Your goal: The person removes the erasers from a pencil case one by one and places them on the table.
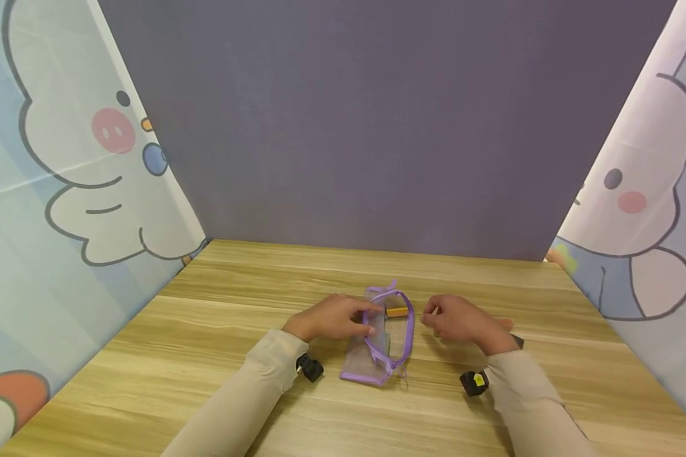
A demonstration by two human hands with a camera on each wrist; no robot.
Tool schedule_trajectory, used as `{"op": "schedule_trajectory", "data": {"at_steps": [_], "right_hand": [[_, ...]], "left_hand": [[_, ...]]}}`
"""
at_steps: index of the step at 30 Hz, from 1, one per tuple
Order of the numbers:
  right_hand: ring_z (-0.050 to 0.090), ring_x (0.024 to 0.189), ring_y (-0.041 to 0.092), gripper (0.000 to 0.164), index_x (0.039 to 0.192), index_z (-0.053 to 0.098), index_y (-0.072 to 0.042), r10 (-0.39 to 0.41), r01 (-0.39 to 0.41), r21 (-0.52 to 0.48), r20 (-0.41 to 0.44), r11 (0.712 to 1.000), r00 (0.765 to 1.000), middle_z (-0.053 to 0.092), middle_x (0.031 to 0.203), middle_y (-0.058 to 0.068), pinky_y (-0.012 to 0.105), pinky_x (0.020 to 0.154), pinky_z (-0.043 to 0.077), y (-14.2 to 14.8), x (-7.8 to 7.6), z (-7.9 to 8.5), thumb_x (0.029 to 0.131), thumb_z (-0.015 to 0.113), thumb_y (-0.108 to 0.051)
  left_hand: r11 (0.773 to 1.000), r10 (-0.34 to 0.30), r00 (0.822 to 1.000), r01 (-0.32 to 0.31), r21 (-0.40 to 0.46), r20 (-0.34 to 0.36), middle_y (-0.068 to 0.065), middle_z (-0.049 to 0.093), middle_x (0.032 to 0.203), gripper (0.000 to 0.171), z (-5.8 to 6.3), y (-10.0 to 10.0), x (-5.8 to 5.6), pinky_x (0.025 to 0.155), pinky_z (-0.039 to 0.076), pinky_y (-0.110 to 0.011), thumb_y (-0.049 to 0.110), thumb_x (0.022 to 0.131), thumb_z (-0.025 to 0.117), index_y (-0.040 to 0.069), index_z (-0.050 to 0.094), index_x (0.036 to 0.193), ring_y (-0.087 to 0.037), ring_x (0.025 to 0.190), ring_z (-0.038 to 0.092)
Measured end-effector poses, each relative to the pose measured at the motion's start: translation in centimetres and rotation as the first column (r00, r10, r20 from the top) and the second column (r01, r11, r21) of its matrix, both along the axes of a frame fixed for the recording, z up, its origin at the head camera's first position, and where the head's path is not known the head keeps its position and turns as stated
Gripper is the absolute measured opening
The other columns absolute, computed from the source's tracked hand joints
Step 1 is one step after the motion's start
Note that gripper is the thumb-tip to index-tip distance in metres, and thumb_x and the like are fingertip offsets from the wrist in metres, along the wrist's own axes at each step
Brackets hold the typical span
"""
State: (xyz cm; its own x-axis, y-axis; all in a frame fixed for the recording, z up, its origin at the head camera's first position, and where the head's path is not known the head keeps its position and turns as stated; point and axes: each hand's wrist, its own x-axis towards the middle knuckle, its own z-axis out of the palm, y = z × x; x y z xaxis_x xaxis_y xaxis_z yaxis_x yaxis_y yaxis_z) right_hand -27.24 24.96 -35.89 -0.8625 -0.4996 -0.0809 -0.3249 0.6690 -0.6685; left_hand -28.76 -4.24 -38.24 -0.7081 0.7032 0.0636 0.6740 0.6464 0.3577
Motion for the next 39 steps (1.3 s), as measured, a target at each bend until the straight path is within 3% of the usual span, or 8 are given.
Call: {"op": "schedule_trajectory", "data": {"at_steps": [6,16,25,32,39], "right_hand": [[0.060,0.067,0.023,0.018,0.105,0.063,0.002,0.040,-0.040,-0.013,0.013,0.999,0.999,0.062,0.076,0.009,0.032,0.059,0.050,-1.0,-0.6,0.3,0.100,0.060,-0.015],[0.062,0.068,0.022,0.021,0.105,0.065,0.002,0.100,-0.100,-0.022,0.021,0.995,0.995,0.063,0.077,0.009,0.032,0.061,0.052,-2.6,-1.2,0.5,0.098,0.062,-0.017],[0.060,0.066,0.020,0.018,0.100,0.065,-0.001,0.127,-0.128,-0.012,-0.039,0.992,0.991,0.064,0.076,0.008,0.028,0.059,0.049,-3.8,-1.4,0.4,0.097,0.062,-0.018],[0.061,0.068,0.017,0.017,0.103,0.067,0.001,0.118,-0.119,-0.004,-0.087,0.993,0.989,0.066,0.080,0.005,0.029,0.060,0.051,-4.0,-1.5,-0.3,0.097,0.063,-0.015],[0.060,0.066,0.012,0.016,0.103,0.067,-0.002,0.097,-0.095,0.023,-0.135,0.995,0.986,0.067,0.082,0.002,0.030,0.060,0.051,-4.2,-1.6,-0.7,0.096,0.064,-0.016]], "left_hand": [[1.000,0.013,1.000,-0.013,-0.011,-0.003,0.015,0.065,0.103,0.050,0.0,0.1,-0.1,0.077,0.045,-0.023,0.046,0.096,0.066,0.026,0.060,0.142,-0.002,0.083,0.056],[1.000,0.009,1.000,-0.009,0.005,0.018,0.016,0.064,0.100,0.049,0.0,0.3,-0.3,0.075,0.045,-0.023,0.043,0.097,0.066,0.026,0.060,0.142,-0.003,0.081,0.055],[1.000,0.018,1.000,-0.018,-0.007,-0.013,0.013,0.064,0.102,0.054,-0.3,0.2,-0.5,0.077,0.046,-0.023,0.044,0.095,0.067,0.024,0.057,0.144,-0.002,0.085,0.056],[1.000,0.022,1.000,-0.022,0.000,0.014,0.010,0.063,0.098,0.062,-0.1,0.2,-0.4,0.071,0.046,-0.024,0.036,0.095,0.067,0.025,0.047,0.152,-0.005,0.081,0.056],[0.998,0.046,0.997,-0.048,0.030,0.062,0.005,0.062,0.117,0.066,-0.2,0.2,-0.3,0.067,0.045,-0.025,0.029,0.094,0.063,0.028,0.039,0.156,-0.008,0.080,0.056]]}}
